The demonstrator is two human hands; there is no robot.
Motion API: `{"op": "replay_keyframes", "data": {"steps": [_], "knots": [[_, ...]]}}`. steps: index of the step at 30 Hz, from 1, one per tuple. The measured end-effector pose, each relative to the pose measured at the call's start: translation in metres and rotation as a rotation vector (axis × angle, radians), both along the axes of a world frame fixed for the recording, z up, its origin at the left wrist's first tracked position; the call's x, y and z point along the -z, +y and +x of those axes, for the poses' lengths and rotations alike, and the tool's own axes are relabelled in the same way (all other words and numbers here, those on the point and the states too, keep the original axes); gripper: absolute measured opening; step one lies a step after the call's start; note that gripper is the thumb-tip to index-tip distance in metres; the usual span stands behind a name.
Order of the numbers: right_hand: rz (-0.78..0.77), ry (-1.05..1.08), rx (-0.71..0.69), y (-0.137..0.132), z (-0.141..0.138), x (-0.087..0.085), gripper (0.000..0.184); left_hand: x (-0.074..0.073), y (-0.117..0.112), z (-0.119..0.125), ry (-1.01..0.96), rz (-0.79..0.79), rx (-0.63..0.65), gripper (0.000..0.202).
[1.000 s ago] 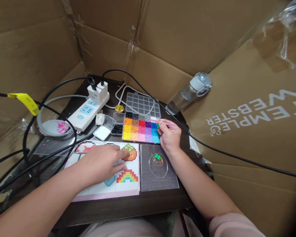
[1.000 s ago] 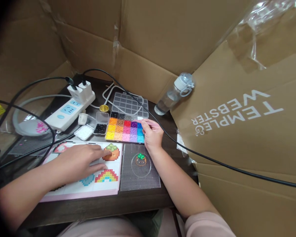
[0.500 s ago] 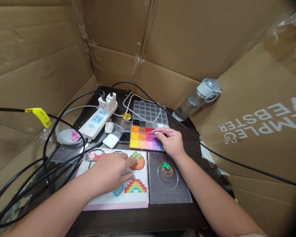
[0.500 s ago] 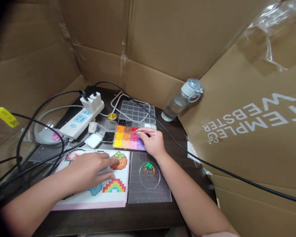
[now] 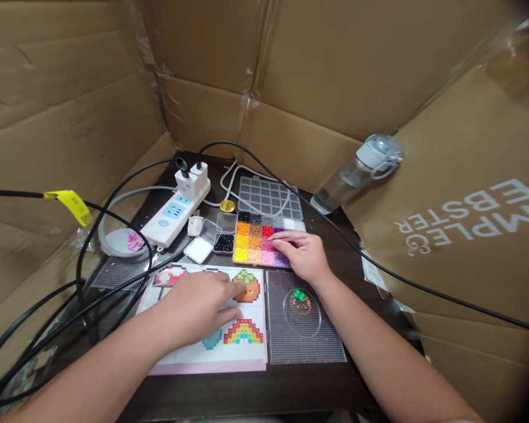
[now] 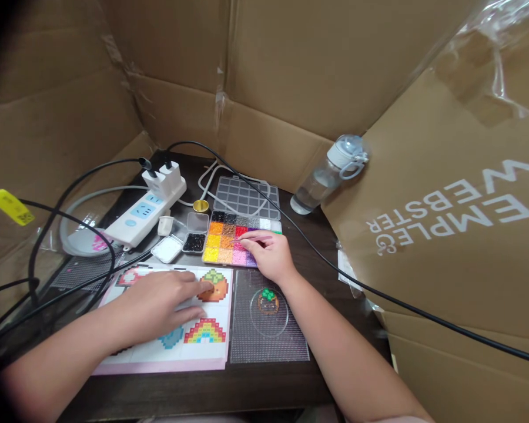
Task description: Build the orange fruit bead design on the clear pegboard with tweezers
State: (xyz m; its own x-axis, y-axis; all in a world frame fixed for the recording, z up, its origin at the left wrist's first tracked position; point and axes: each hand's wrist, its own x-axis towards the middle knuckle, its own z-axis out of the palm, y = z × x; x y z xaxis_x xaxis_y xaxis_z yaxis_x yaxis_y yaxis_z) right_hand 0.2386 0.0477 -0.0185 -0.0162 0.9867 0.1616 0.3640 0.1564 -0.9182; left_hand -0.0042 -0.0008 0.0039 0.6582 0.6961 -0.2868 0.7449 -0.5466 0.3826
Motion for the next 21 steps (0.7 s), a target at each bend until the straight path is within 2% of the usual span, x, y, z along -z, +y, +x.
{"op": "replay_keyframes", "data": {"steps": [10,21], "knots": [[-0.050,0.009,-0.013,0.0005,-0.0064,0.0008,0.010,-0.0013,0.0007,0.0011,0.006,0.004,0.012,0.030],[-0.029,-0.033,0.005,0.0004,-0.0053,-0.0001,0.012,0.0011,0.0016,0.0018,0.004,0.007,0.015,0.033]]}}
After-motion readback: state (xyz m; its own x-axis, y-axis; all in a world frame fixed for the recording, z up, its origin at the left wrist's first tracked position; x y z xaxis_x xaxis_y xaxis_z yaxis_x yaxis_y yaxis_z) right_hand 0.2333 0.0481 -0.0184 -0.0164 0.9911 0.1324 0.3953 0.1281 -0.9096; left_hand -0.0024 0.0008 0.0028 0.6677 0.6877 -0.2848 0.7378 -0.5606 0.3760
